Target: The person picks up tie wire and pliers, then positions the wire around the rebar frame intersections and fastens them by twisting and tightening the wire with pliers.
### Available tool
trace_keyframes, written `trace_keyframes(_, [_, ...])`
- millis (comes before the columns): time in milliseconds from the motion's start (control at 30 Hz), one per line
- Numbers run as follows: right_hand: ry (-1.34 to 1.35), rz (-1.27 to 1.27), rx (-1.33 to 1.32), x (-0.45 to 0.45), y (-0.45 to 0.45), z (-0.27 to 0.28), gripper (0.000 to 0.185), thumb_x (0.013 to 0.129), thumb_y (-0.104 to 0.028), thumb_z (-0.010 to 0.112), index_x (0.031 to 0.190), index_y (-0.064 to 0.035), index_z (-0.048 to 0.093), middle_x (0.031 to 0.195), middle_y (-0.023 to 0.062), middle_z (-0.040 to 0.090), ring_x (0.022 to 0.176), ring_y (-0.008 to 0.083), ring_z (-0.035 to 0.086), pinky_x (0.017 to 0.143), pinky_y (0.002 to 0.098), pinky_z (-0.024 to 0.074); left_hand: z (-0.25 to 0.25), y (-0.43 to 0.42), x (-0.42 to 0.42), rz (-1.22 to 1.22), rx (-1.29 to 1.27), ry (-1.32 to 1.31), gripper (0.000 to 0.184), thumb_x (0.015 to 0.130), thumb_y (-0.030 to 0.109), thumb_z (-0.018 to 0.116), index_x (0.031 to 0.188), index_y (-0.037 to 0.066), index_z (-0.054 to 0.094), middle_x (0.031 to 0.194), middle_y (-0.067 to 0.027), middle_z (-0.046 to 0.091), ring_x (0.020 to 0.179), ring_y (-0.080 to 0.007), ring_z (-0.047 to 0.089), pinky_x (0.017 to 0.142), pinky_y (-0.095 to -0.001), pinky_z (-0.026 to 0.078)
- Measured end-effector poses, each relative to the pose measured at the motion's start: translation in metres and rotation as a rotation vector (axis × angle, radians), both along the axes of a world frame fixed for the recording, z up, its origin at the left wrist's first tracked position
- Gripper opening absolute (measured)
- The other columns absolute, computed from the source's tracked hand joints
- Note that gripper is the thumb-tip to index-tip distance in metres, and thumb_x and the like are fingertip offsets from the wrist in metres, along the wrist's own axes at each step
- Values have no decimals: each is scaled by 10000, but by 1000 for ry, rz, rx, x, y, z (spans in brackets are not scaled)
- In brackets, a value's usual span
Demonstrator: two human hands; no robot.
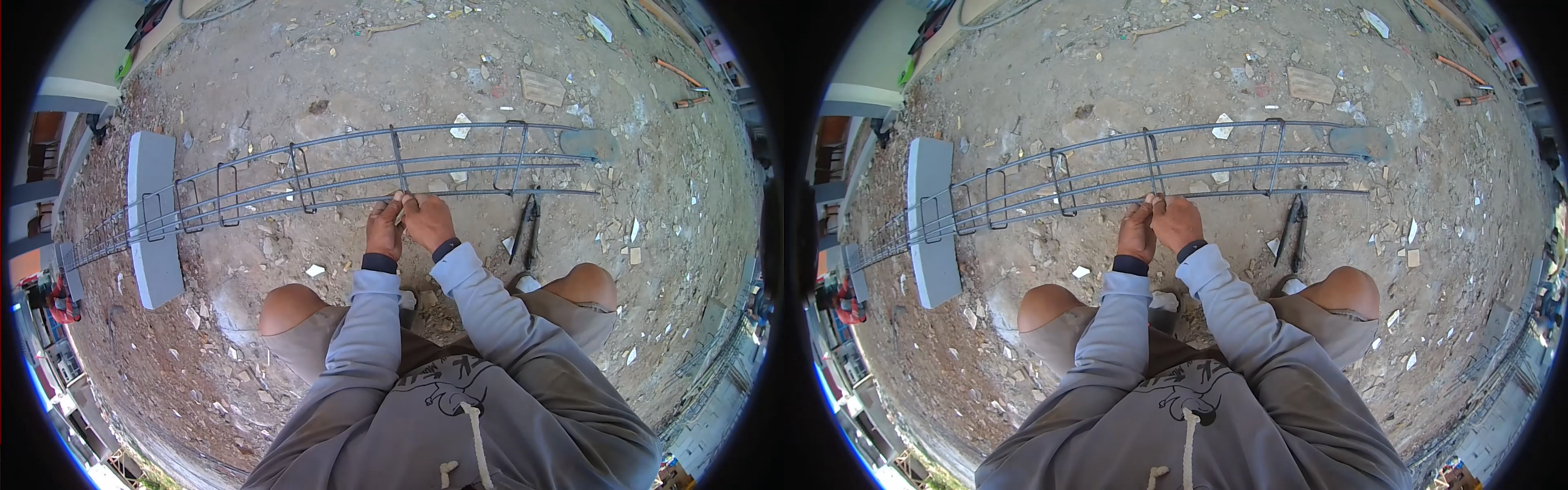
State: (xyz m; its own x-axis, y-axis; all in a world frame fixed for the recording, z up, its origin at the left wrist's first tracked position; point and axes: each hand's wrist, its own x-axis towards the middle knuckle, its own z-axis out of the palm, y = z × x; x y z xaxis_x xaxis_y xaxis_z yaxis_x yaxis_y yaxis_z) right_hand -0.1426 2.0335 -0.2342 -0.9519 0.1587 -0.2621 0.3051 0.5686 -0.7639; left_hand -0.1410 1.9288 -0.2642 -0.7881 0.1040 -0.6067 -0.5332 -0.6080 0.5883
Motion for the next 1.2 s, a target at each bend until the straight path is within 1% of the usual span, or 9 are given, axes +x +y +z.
trace_keyframes(200, [-49,-123,-160,5,-3,-23,288,886,-214,496,777,23,617,607,134,613,488,223,607,465,355,476,6,0,-6,-22,-5,3,201,850,123,645,1024,32,601,949,-69,651,848,-151,609,697,-257,487])
trace_keyframes(333, [-159,-140,-166,17,2,2,271,848,-232,510,820,22,601,782,258,620,791,426,599,725,487,467,-1,-1,-7,-8,-43,19,173,832,102,666,982,33,612,951,-80,648,846,-155,609,733,-260,496])
trace_keyframes(533, [106,174,358,39,-2,35,146,755,-131,581,863,-33,575,760,187,630,710,355,627,640,448,501,-9,4,-9,49,-15,27,147,829,76,665,960,35,614,939,-76,647,843,-154,612,770,-263,503])
trace_keyframes(633, [261,298,366,19,1,46,168,736,-138,594,867,-35,571,762,161,629,688,340,633,618,431,507,-9,1,-11,23,38,32,154,817,71,677,955,32,623,910,-58,641,833,-142,611,761,-259,514])
trace_keyframes(733, [325,280,342,-1,5,63,124,784,-107,559,871,-18,553,763,188,619,681,373,611,601,450,491,-7,-2,-13,-2,67,39,145,825,70,666,959,33,622,922,-67,644,848,-154,618,765,-268,519])
trace_keyframes(933, [234,51,515,-10,23,27,161,808,-162,563,853,-13,602,683,170,619,637,338,629,603,439,505,-4,1,-11,26,-28,-4,129,844,68,643,965,34,616,935,-75,643,870,-173,624,782,-290,525])
trace_keyframes(1033, [-462,-152,-95,3,25,24,230,865,-219,530,793,-10,595,611,110,598,559,236,614,526,369,489,-5,6,-5,37,-45,-9,143,842,68,645,977,39,609,951,-73,637,890,-171,612,812,-304,514])
trace_keyframes(1133, [-628,-225,-650,21,24,13,274,890,-256,512,815,-9,604,602,85,591,521,169,590,473,304,464,-5,1,-4,43,-62,-6,157,841,76,648,987,45,600,979,-76,631,920,-169,598,841,-321,500])
trace_keyframes(1200, [-657,-273,-835,28,30,5,280,870,-260,535,795,-2,613,604,135,601,547,279,598,571,364,492,-5,4,-5,38,-49,-3,162,844,85,648,991,48,592,996,-78,627,939,-167,590,856,-337,491])
